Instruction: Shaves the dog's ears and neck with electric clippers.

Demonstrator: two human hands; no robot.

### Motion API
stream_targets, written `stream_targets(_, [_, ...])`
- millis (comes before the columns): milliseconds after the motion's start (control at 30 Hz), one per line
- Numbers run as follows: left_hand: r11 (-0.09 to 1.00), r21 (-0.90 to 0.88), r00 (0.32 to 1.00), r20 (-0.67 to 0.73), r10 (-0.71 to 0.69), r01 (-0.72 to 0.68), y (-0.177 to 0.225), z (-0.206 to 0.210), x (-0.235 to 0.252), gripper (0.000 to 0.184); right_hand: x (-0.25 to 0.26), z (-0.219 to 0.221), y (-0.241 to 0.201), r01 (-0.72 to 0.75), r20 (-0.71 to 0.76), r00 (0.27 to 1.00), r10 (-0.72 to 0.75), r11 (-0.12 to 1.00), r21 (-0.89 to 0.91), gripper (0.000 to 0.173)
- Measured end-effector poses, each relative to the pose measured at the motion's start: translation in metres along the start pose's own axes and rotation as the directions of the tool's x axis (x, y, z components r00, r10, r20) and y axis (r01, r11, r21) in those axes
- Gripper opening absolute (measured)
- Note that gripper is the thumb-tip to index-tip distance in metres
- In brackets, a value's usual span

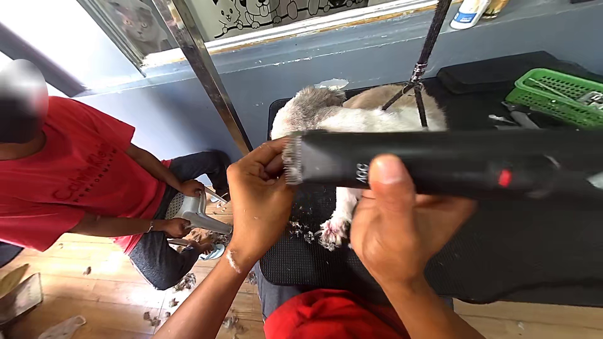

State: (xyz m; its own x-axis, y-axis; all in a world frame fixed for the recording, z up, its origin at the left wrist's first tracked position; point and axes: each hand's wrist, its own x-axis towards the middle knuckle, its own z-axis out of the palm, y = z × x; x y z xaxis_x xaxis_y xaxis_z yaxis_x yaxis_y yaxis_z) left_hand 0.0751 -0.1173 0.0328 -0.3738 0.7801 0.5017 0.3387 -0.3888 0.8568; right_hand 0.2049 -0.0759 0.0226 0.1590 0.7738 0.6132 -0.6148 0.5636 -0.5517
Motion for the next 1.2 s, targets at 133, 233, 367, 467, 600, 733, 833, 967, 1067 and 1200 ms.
stream_targets(133, [0.995, -0.066, 0.996, 0.052, -0.076, 0.079, 0.0, -0.006, 0.005, 0.023, -0.009, -0.014, 0.002, 0.087, -0.122, 0.986, -0.115, 0.972, -0.217, 0.063])
stream_targets(233, [0.98, -0.164, 0.992, 0.076, -0.105, 0.116, 0.0, -0.005, 0.004, 0.026, -0.013, -0.008, 0.009, 0.097, -0.094, 0.988, -0.123, 0.966, -0.242, 0.058])
stream_targets(367, [0.953, -0.281, 0.988, 0.133, -0.076, 0.111, -0.005, -0.01, -0.002, 0.041, -0.012, 0.008, 0.013, 0.024, -0.022, 0.999, -0.029, 0.985, -0.17, 0.051])
stream_targets(467, [0.988, -0.124, 0.978, 0.174, 0.117, -0.097, -0.02, -0.015, -0.004, 0.035, -0.005, 0.004, 0.008, -0.083, 0.026, 0.996, 0.083, 0.996, 0.011, 0.047])
stream_targets(600, [0.762, 0.317, 0.804, 0.417, 0.423, -0.565, -0.063, -0.04, 0.022, 0.062, 0.009, -0.039, -0.012, -0.117, -0.009, 0.993, 0.117, 0.993, -0.008, 0.039])
stream_targets(733, [0.483, 0.499, 0.694, 0.52, 0.497, -0.719, -0.101, -0.052, 0.053, 0.056, 0.019, -0.092, -0.031, -0.134, -0.1, 0.988, 0.119, 0.977, -0.164, 0.047])
stream_targets(833, [0.397, 0.437, 0.591, 0.601, 0.538, -0.807, -0.105, -0.05, 0.081, 0.049, 0.015, -0.116, -0.042, -0.185, -0.157, 0.976, 0.152, 0.958, -0.218, 0.052])
stream_targets(967, [0.369, 0.315, 0.483, 0.636, 0.602, -0.875, -0.091, -0.051, 0.106, 0.034, 0.008, -0.134, -0.053, -0.297, -0.181, 0.947, 0.266, 0.94, -0.17, 0.046])
stream_targets(1067, [0.383, 0.229, 0.426, 0.694, 0.581, -0.895, -0.069, -0.051, 0.105, 0.029, 0.004, -0.142, -0.059, -0.374, -0.133, 0.923, 0.361, 0.924, -0.086, 0.04])
stream_targets(1200, [0.434, 0.138, 0.398, 0.701, 0.593, -0.89, -0.046, -0.052, 0.083, 0.025, -0.003, -0.14, -0.063, -0.401, -0.078, 0.913, 0.401, 0.916, 0.021, 0.037])
